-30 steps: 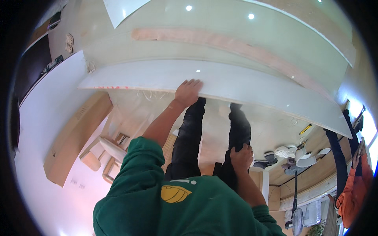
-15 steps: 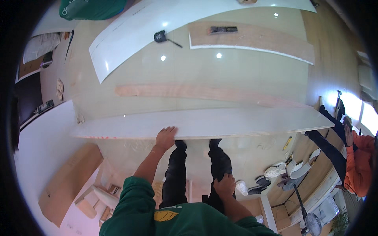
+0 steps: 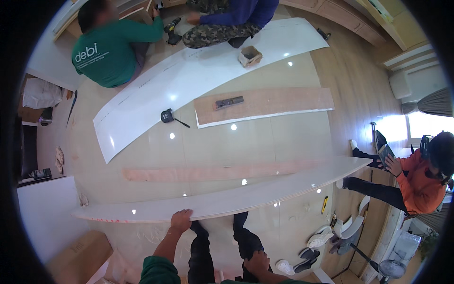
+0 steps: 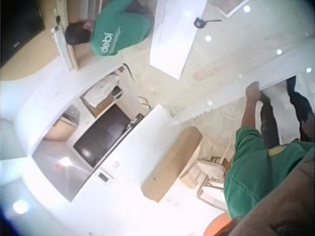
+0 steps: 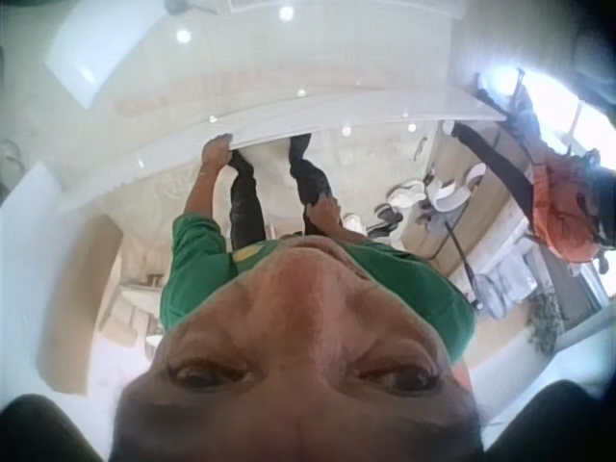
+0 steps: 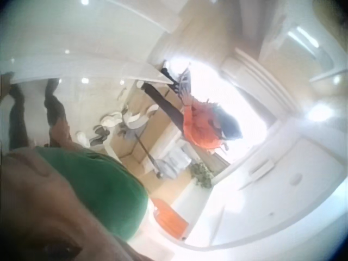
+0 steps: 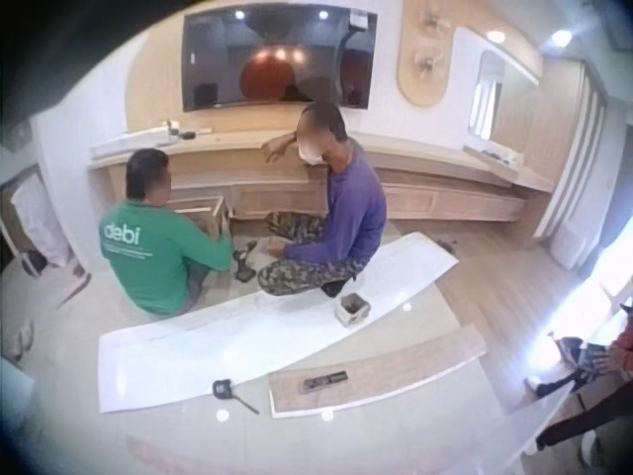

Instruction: The person kneels on the floor and works with a coworker to assemble a large, curved piece of furniture. They handle long wooden trim pieces and large white panels, positioning them against the structure. The person uses a utility knife to cut a strip of material along the edge of a panel.

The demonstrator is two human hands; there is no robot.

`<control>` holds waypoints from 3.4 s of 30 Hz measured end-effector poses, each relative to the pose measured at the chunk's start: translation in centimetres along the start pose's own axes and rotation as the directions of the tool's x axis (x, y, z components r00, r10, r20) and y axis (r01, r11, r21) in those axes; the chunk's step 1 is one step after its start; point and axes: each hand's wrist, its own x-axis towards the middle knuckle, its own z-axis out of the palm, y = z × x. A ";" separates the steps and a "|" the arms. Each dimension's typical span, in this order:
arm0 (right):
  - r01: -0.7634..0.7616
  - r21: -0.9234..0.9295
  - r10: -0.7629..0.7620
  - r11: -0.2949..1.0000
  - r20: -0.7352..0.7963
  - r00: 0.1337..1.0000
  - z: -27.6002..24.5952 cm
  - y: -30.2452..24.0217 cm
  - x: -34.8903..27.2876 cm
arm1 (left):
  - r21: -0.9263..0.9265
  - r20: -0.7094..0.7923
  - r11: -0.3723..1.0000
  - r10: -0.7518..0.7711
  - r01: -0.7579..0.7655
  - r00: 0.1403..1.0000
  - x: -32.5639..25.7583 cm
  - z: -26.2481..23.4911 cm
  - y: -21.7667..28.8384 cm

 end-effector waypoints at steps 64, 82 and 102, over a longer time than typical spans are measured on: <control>-0.115 0.101 0.123 0.988 -0.078 0.989 3.4 -0.1 0.7 | 0.126 -0.079 0.992 0.022 -0.012 0.997 0.9 2.4 -0.9; -0.135 0.168 0.142 0.977 -0.029 0.990 3.6 1.2 1.1 | 0.107 -0.132 0.994 0.042 -0.028 0.990 0.6 3.4 -0.8; -0.125 0.139 0.128 0.982 -0.013 0.992 3.1 1.3 1.3 | 0.127 -0.135 0.990 0.079 -0.061 0.988 0.7 3.5 -1.4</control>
